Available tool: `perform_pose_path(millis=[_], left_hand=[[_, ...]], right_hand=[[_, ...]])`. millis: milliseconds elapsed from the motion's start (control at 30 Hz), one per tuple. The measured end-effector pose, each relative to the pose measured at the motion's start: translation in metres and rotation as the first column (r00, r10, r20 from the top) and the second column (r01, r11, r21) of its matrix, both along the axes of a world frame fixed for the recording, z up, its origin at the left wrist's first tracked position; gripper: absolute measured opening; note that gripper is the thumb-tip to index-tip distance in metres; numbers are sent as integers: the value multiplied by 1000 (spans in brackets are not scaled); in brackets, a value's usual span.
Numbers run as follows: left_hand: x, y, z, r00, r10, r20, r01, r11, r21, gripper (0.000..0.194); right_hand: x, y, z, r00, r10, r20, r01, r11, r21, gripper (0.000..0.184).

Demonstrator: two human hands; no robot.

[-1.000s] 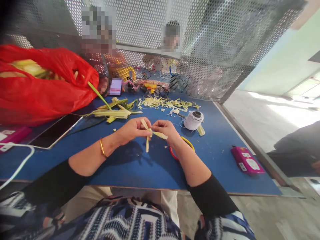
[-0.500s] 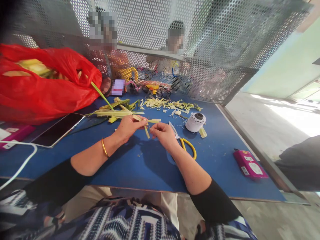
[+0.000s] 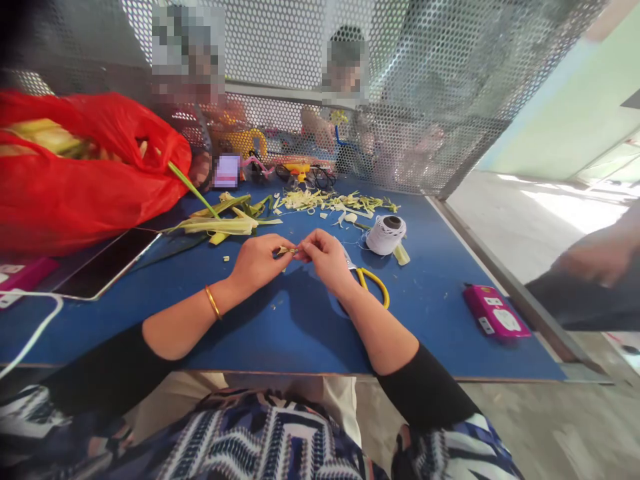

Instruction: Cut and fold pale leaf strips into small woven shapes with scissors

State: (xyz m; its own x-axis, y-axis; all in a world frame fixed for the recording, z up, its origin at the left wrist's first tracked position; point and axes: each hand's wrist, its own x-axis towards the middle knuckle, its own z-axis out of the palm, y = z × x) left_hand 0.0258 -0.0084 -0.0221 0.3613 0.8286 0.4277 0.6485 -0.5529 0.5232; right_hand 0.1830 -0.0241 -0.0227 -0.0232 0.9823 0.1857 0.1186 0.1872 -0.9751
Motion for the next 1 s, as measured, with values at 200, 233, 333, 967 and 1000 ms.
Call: perform_pose_path(millis=[200,233,333,967,1000], left_hand=[[0,-12,10,906,-6,-423,82,983,163,24],[1,-15,11,879,12,-477,79,982,171,26],[4,-23,13,828,23,-561,56,991,123,30],[-16,14,3,920,-220,-323,122,947,-299,32],[-16,13,3,914,-205,-350,111,956,-271,31]], right_hand=[[1,2,0,1000,13,8,-13,999,38,18],[2,3,-1,999,12,46,-13,999,32,16],[4,6,-4,988,21,153,-15,999,-38,12],[13,8,-9,886,299,353,-250,952,-180,14],[13,8,-9,874,306,377,-259,951,-170,14]])
